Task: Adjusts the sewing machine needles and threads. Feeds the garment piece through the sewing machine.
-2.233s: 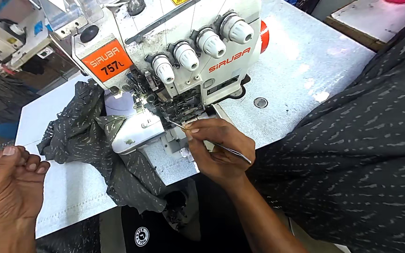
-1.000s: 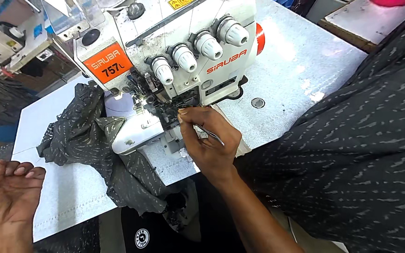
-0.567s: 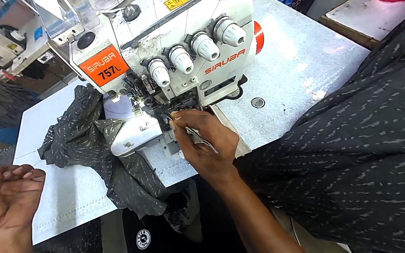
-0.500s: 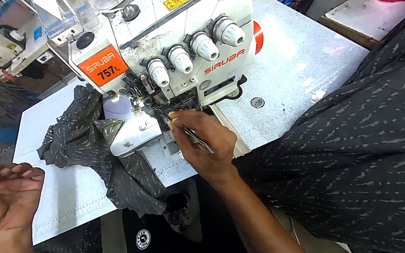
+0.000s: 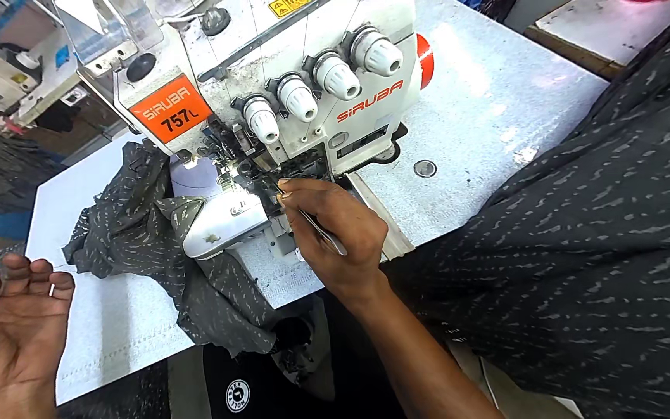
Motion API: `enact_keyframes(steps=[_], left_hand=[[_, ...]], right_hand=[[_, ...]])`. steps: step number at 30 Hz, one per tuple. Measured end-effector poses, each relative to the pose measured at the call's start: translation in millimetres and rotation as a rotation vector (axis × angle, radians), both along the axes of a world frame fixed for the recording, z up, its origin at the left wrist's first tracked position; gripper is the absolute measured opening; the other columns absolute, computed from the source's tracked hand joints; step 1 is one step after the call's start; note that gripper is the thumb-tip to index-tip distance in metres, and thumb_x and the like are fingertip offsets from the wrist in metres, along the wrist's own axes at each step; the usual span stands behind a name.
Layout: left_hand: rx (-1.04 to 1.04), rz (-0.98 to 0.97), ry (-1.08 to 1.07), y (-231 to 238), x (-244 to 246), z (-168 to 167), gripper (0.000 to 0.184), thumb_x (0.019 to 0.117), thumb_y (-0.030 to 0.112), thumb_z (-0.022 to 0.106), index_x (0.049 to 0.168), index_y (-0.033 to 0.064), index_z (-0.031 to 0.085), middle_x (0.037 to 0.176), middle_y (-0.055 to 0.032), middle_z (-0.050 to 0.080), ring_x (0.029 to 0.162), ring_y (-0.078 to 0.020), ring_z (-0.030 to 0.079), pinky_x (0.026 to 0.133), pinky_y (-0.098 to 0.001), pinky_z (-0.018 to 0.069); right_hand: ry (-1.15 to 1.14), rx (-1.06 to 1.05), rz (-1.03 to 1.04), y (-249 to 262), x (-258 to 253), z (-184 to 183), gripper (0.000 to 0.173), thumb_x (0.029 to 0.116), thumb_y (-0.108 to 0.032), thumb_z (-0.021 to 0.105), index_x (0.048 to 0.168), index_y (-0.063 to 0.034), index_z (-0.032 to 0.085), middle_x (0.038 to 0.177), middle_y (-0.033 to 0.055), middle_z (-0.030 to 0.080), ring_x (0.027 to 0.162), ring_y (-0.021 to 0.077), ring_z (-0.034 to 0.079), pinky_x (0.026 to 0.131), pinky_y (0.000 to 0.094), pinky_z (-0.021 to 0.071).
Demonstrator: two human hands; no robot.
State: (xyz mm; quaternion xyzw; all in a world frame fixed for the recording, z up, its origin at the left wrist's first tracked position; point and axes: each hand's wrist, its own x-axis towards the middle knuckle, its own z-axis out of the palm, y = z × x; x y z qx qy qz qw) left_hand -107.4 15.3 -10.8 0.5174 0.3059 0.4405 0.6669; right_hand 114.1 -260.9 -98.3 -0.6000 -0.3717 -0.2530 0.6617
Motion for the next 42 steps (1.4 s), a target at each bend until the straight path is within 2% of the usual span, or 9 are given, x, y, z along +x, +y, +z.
enact_keyframes(steps=[11,21,23,27,30,35,38,40,42], left_hand=[[-0.006,-0.019,-0.008,1,0,-1,0.048,0.1137,0.032,0.023,0.101,0.0171,0.067,0.095,0.0019,0.075,0.089,-0.0090,0.073,0.081,-0.0261,0.0601],[-0.227,-0.185,-0.351,1,4,0,0.047,0.1136,0.023,0.020,0.101,0.0068,0.062,0.102,-0.0061,0.073,0.091,-0.0099,0.073,0.078,-0.0190,0.0596],[-0.278,-0.237,-0.391,4,4,3,0.043,0.1126,0.019,0.023,0.101,0.0036,0.061,0.102,-0.0076,0.072,0.086,-0.0086,0.072,0.073,-0.0157,0.0588],[-0.305,-0.238,-0.440,15,-1,6,0.035,0.1067,0.005,0.027,0.093,0.0013,0.059,0.081,-0.0041,0.065,0.067,-0.0032,0.066,0.062,-0.0099,0.0547],[-0.124,-0.212,-0.285,14,1,7,0.040,0.1101,0.011,0.025,0.091,0.0056,0.060,0.070,0.0025,0.061,0.054,0.0015,0.056,0.052,-0.0077,0.0479],[0.420,-0.152,0.329,7,1,10,0.032,0.1124,0.024,0.030,0.101,0.0223,0.060,0.068,0.0162,0.056,0.049,0.0056,0.046,0.047,-0.0082,0.0402],[0.704,-0.200,0.554,5,3,14,0.018,0.1092,0.020,0.041,0.106,0.0193,0.058,0.074,0.0151,0.058,0.046,0.0041,0.042,0.043,-0.0102,0.0361],[0.901,-0.235,0.704,5,2,17,0.016,0.1073,0.022,0.044,0.111,0.0133,0.057,0.091,0.0117,0.064,0.054,0.0060,0.045,0.048,-0.0102,0.0363],[1.058,-0.253,0.798,5,3,17,0.024,0.1067,0.027,0.046,0.111,0.0060,0.058,0.097,0.0052,0.064,0.067,0.0059,0.052,0.060,-0.0116,0.0411]], right_hand=[[-0.026,-0.003,0.018,0,0,-1,0.007,0.0863,0.007,0.072,0.092,0.0028,0.074,0.103,0.0160,0.075,0.103,0.0228,0.074,0.091,0.0317,0.0623],[0.050,0.161,0.031,-6,-2,-8,0.008,0.0836,0.008,0.071,0.088,0.0021,0.068,0.098,0.0139,0.074,0.095,0.0193,0.074,0.082,0.0297,0.0645],[0.051,0.191,0.002,-5,-3,-9,0.008,0.0835,0.008,0.071,0.087,0.0011,0.068,0.097,0.0128,0.074,0.093,0.0183,0.074,0.081,0.0290,0.0644],[0.073,0.231,-0.057,-4,-1,-9,0.011,0.0850,0.007,0.070,0.089,-0.0006,0.064,0.096,0.0116,0.073,0.095,0.0186,0.074,0.081,0.0299,0.0644],[0.073,0.219,-0.065,-3,-1,-8,0.010,0.0846,0.007,0.070,0.088,-0.0002,0.065,0.095,0.0120,0.073,0.094,0.0188,0.074,0.081,0.0303,0.0642],[0.083,0.186,-0.057,-5,-4,-10,0.010,0.0837,0.003,0.070,0.090,-0.0019,0.063,0.094,0.0090,0.071,0.092,0.0167,0.073,0.079,0.0284,0.0636],[0.063,0.111,-0.067,-5,-5,-11,0.009,0.0839,0.002,0.071,0.090,-0.0009,0.066,0.096,0.0101,0.072,0.091,0.0157,0.072,0.078,0.0271,0.0627],[0.015,0.077,-0.051,-3,-5,-12,0.010,0.0839,0.003,0.073,0.092,0.0013,0.067,0.099,0.0132,0.072,0.095,0.0187,0.073,0.082,0.0297,0.0633],[-0.024,0.057,-0.044,-2,-5,-13,0.010,0.0844,0.005,0.073,0.091,0.0021,0.067,0.101,0.0151,0.073,0.100,0.0216,0.073,0.087,0.0320,0.0632]])
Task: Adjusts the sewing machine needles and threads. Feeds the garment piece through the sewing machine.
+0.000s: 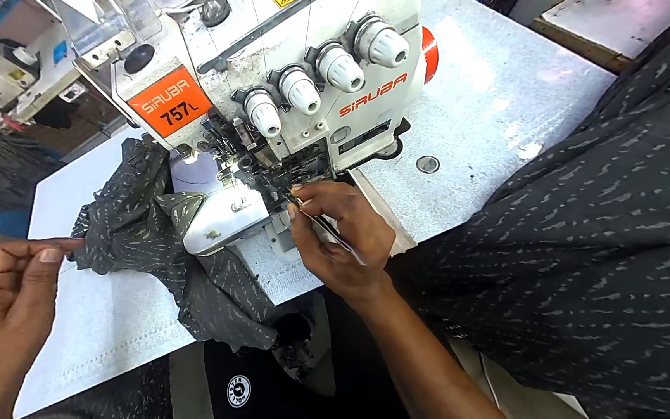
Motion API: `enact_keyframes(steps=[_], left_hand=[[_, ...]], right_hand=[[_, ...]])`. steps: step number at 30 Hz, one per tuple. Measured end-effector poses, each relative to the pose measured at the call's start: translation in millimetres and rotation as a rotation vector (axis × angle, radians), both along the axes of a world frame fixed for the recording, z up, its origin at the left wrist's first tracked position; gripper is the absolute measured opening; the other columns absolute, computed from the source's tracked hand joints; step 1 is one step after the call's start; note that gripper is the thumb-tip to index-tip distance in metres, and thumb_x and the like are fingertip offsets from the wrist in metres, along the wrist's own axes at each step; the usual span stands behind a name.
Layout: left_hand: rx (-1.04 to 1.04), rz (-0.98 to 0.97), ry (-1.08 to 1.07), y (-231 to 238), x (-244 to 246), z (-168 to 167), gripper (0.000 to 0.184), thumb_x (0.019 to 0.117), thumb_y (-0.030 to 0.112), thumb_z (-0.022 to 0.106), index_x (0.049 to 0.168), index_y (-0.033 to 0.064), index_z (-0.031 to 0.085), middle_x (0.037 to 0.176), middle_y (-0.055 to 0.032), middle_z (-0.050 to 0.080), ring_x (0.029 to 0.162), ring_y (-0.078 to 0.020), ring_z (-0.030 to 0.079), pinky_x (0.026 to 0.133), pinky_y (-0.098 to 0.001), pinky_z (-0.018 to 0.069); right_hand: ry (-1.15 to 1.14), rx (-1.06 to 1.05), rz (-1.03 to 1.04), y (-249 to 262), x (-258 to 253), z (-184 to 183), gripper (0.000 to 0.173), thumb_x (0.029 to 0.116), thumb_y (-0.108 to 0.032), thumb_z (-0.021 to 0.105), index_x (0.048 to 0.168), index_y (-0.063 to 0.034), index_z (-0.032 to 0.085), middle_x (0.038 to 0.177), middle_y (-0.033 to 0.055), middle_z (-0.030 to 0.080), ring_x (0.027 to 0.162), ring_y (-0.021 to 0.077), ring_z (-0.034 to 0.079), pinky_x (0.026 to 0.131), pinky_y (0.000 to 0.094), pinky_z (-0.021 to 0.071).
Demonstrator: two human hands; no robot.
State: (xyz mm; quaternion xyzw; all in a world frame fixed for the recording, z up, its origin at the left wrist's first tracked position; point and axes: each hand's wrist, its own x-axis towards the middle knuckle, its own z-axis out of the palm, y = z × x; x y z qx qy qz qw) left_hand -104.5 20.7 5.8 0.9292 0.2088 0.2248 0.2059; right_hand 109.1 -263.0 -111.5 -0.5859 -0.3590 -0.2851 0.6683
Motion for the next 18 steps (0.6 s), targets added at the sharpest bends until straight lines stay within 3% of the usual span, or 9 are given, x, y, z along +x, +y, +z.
enact_keyframes(steps=[1,3,6,8,14,18], left_hand=[[0.037,-0.010,0.034,-2,0,0,0.027,0.1066,0.028,0.047,0.110,0.0033,0.059,0.101,0.0018,0.066,0.077,0.0047,0.057,0.070,-0.0128,0.0462],[0.074,-0.015,0.080,-6,1,0,0.030,0.1051,0.029,0.052,0.109,0.0007,0.061,0.098,-0.0021,0.067,0.078,0.0022,0.060,0.072,-0.0144,0.0487],[0.106,0.002,0.159,-11,2,3,0.033,0.1012,0.034,0.058,0.112,0.0039,0.065,0.079,0.0006,0.062,0.055,0.0006,0.046,0.051,-0.0157,0.0381],[0.112,-0.001,0.174,-11,2,3,0.036,0.0997,0.035,0.060,0.115,0.0043,0.068,0.074,0.0006,0.060,0.049,-0.0013,0.038,0.047,-0.0191,0.0318],[0.190,0.010,0.188,-12,4,4,0.035,0.0984,0.034,0.061,0.112,0.0043,0.073,0.076,-0.0012,0.062,0.054,-0.0028,0.037,0.051,-0.0226,0.0308],[0.235,0.019,0.213,-11,2,5,0.033,0.0984,0.033,0.062,0.110,0.0043,0.075,0.085,-0.0056,0.067,0.062,-0.0075,0.044,0.060,-0.0297,0.0371]], right_hand=[[-0.012,-0.010,-0.002,0,0,0,0.009,0.0845,0.005,0.073,0.091,0.0025,0.068,0.102,0.0157,0.073,0.101,0.0223,0.073,0.088,0.0326,0.0630],[-0.030,-0.020,0.010,1,1,0,0.007,0.0849,0.005,0.074,0.090,0.0033,0.069,0.103,0.0169,0.073,0.103,0.0241,0.073,0.090,0.0340,0.0630],[-0.054,-0.050,0.026,2,1,1,0.007,0.0862,0.004,0.075,0.091,0.0023,0.070,0.104,0.0168,0.074,0.105,0.0249,0.073,0.091,0.0342,0.0630],[-0.061,-0.052,0.031,3,1,1,0.007,0.0864,0.004,0.076,0.092,0.0027,0.071,0.104,0.0168,0.074,0.106,0.0252,0.073,0.091,0.0345,0.0632],[-0.083,-0.001,0.037,3,1,1,0.007,0.0863,0.005,0.075,0.090,0.0032,0.070,0.101,0.0177,0.074,0.105,0.0262,0.074,0.091,0.0358,0.0635],[-0.068,-0.066,0.045,3,2,5,0.006,0.0878,0.004,0.075,0.092,0.0024,0.071,0.104,0.0168,0.074,0.106,0.0256,0.073,0.093,0.0351,0.0625]])
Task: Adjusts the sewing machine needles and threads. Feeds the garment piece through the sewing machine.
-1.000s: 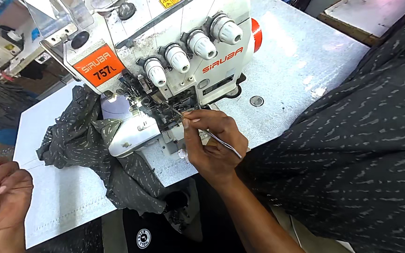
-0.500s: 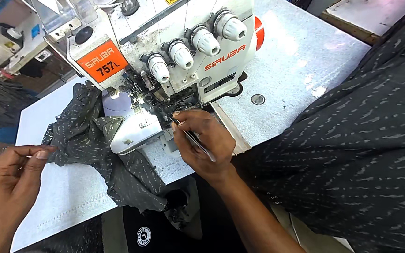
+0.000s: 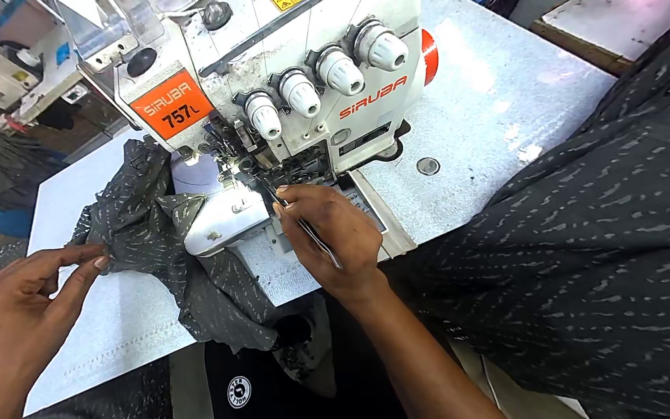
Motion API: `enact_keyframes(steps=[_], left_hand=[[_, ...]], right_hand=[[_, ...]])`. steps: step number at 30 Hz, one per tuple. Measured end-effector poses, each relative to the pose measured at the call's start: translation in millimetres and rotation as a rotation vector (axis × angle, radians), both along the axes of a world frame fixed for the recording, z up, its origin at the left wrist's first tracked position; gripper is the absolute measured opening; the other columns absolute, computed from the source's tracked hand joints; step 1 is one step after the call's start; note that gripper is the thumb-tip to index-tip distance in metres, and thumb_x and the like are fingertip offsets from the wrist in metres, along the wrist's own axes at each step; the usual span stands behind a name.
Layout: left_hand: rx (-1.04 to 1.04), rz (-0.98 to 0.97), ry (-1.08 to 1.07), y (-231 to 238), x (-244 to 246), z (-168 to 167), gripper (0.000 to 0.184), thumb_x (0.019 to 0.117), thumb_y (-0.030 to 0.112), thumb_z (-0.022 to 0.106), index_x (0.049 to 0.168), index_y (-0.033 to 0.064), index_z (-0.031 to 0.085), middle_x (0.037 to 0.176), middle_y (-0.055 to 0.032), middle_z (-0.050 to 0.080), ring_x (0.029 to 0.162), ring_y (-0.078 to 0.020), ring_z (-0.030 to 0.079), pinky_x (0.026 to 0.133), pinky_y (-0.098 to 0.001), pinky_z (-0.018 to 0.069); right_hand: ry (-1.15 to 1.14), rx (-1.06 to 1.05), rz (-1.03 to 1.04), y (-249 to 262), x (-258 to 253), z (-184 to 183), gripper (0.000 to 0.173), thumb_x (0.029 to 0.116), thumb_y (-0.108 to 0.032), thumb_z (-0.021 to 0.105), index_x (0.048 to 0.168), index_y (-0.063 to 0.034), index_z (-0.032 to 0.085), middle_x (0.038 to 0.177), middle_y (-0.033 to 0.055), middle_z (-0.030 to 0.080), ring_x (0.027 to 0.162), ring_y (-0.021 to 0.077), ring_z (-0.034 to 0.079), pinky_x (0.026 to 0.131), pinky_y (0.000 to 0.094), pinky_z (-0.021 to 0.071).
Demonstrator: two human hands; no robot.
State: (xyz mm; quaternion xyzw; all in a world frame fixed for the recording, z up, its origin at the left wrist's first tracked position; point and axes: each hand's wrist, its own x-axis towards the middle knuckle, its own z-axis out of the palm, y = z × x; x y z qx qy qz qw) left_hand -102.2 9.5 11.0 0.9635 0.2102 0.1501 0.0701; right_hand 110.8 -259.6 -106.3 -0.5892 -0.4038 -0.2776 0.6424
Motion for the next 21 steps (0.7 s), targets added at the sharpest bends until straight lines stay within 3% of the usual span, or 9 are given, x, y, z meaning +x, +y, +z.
enact_keyframes(steps=[5,9,14,21], left_hand=[[0.006,-0.011,-0.043,-1,0,-2,0.033,0.0983,0.031,0.063,0.105,0.0018,0.076,0.087,-0.0075,0.066,0.068,-0.0094,0.050,0.064,-0.0288,0.0406],[-0.062,-0.052,-0.126,-4,3,0,0.032,0.0981,0.031,0.063,0.103,0.0018,0.075,0.091,-0.0055,0.068,0.076,-0.0038,0.060,0.067,-0.0179,0.0480],[-0.145,-0.104,-0.167,-10,10,0,0.029,0.0981,0.029,0.064,0.103,0.0018,0.074,0.093,-0.0029,0.068,0.078,-0.0039,0.063,0.071,-0.0182,0.0522],[-0.385,-0.104,-0.365,-8,12,-7,0.012,0.0989,0.021,0.064,0.101,0.0113,0.070,0.088,0.0103,0.068,0.069,0.0014,0.060,0.064,-0.0130,0.0497]], right_hand=[[0.020,-0.046,0.013,0,0,3,0.004,0.0894,0.005,0.073,0.091,0.0019,0.071,0.105,0.0165,0.074,0.107,0.0249,0.073,0.092,0.0339,0.0625],[-0.003,-0.016,0.012,-2,0,1,0.004,0.0893,0.006,0.069,0.090,0.0020,0.069,0.103,0.0171,0.073,0.106,0.0256,0.072,0.092,0.0346,0.0618],[0.011,0.009,-0.078,0,-2,-1,0.007,0.0880,0.007,0.069,0.087,0.0008,0.065,0.099,0.0162,0.071,0.105,0.0259,0.071,0.092,0.0347,0.0613],[0.035,-0.011,-0.138,4,-2,0,0.007,0.0882,0.008,0.069,0.089,0.0015,0.068,0.101,0.0165,0.073,0.105,0.0253,0.072,0.091,0.0341,0.0619]])
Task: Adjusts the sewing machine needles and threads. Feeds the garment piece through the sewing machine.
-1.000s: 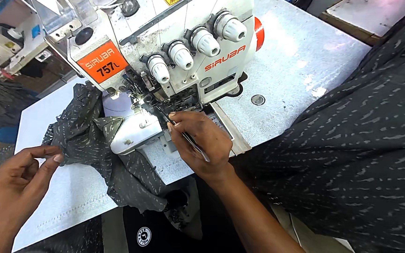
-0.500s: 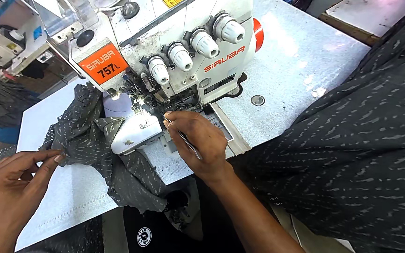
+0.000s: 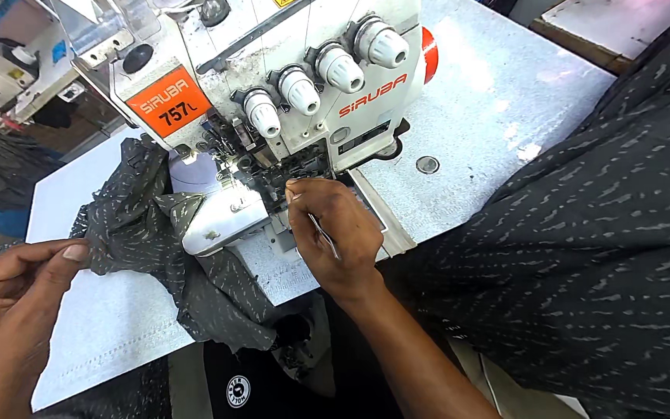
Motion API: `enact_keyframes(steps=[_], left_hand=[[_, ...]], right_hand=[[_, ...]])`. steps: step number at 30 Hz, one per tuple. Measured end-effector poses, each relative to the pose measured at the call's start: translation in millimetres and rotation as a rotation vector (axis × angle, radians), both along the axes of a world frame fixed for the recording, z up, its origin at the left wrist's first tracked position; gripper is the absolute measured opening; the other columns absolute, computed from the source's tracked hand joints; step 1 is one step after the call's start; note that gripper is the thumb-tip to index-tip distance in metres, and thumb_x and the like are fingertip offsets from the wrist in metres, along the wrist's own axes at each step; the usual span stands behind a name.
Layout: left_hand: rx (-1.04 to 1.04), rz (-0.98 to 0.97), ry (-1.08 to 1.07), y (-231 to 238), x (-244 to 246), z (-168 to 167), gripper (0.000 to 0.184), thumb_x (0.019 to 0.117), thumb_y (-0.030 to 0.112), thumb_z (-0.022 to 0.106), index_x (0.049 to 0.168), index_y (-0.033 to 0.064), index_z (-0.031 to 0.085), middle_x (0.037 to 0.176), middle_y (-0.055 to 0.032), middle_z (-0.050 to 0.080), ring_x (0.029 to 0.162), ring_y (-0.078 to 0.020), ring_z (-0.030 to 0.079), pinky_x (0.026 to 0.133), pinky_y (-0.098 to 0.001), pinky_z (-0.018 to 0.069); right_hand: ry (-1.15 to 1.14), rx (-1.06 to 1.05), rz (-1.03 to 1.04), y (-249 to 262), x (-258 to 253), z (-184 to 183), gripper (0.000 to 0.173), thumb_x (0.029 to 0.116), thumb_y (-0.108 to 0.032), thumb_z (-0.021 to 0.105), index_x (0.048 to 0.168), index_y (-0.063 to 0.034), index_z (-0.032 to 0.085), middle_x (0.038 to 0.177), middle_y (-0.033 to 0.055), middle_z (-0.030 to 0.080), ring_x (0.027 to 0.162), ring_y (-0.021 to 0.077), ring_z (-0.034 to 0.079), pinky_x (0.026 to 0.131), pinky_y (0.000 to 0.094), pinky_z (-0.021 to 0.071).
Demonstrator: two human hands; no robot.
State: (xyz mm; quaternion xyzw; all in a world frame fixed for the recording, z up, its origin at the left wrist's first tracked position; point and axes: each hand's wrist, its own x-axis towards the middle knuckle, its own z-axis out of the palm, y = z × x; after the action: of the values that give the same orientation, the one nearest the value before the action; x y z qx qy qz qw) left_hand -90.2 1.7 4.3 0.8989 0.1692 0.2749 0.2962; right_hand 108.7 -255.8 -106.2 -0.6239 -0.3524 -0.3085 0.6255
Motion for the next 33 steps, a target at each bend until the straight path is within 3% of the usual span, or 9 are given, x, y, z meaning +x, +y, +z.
enact_keyframes(steps=[7,18,25,30,33], left_hand=[[-0.159,0.020,-0.057,-2,-4,-3,0.010,0.0996,0.019,0.063,0.105,0.0149,0.070,0.085,0.0111,0.067,0.063,0.0006,0.057,0.059,-0.0129,0.0482],[-0.303,0.216,-0.150,12,-15,-7,0.010,0.1004,0.015,0.060,0.097,0.0204,0.068,0.070,0.0131,0.059,0.053,0.0009,0.050,0.051,-0.0133,0.0427],[-0.465,0.315,-0.241,19,-25,-26,0.013,0.1002,0.013,0.061,0.095,0.0215,0.069,0.063,0.0129,0.052,0.049,0.0001,0.044,0.049,-0.0138,0.0403],[-0.579,0.317,-0.303,27,-34,-50,0.011,0.0995,0.014,0.062,0.095,0.0218,0.069,0.067,0.0122,0.056,0.054,-0.0004,0.049,0.053,-0.0149,0.0439],[-0.631,0.299,-0.328,28,-33,-56,0.011,0.1016,0.017,0.060,0.097,0.0232,0.067,0.085,0.0112,0.066,0.074,-0.0025,0.063,0.069,-0.0203,0.0550]], right_hand=[[0.010,0.001,0.036,-1,1,0,0.007,0.0885,0.008,0.070,0.091,0.0020,0.068,0.104,0.0163,0.073,0.107,0.0244,0.072,0.093,0.0337,0.0621],[0.028,0.011,0.059,-4,1,-5,0.007,0.0881,0.004,0.073,0.095,0.0035,0.070,0.107,0.0158,0.073,0.107,0.0228,0.072,0.092,0.0328,0.0623],[0.075,0.159,0.035,-8,2,-6,0.018,0.0897,0.000,0.073,0.101,-0.0062,0.062,0.108,0.0070,0.073,0.102,0.0188,0.074,0.086,0.0330,0.0651],[0.038,0.194,0.058,-14,-4,-1,0.021,0.0923,-0.005,0.073,0.109,-0.0132,0.063,0.110,-0.0004,0.073,0.103,0.0168,0.073,0.087,0.0331,0.0638],[-0.025,0.155,0.060,-19,-14,6,0.020,0.0952,-0.012,0.071,0.112,-0.0190,0.062,0.110,-0.0055,0.072,0.105,0.0142,0.071,0.091,0.0337,0.0624]])
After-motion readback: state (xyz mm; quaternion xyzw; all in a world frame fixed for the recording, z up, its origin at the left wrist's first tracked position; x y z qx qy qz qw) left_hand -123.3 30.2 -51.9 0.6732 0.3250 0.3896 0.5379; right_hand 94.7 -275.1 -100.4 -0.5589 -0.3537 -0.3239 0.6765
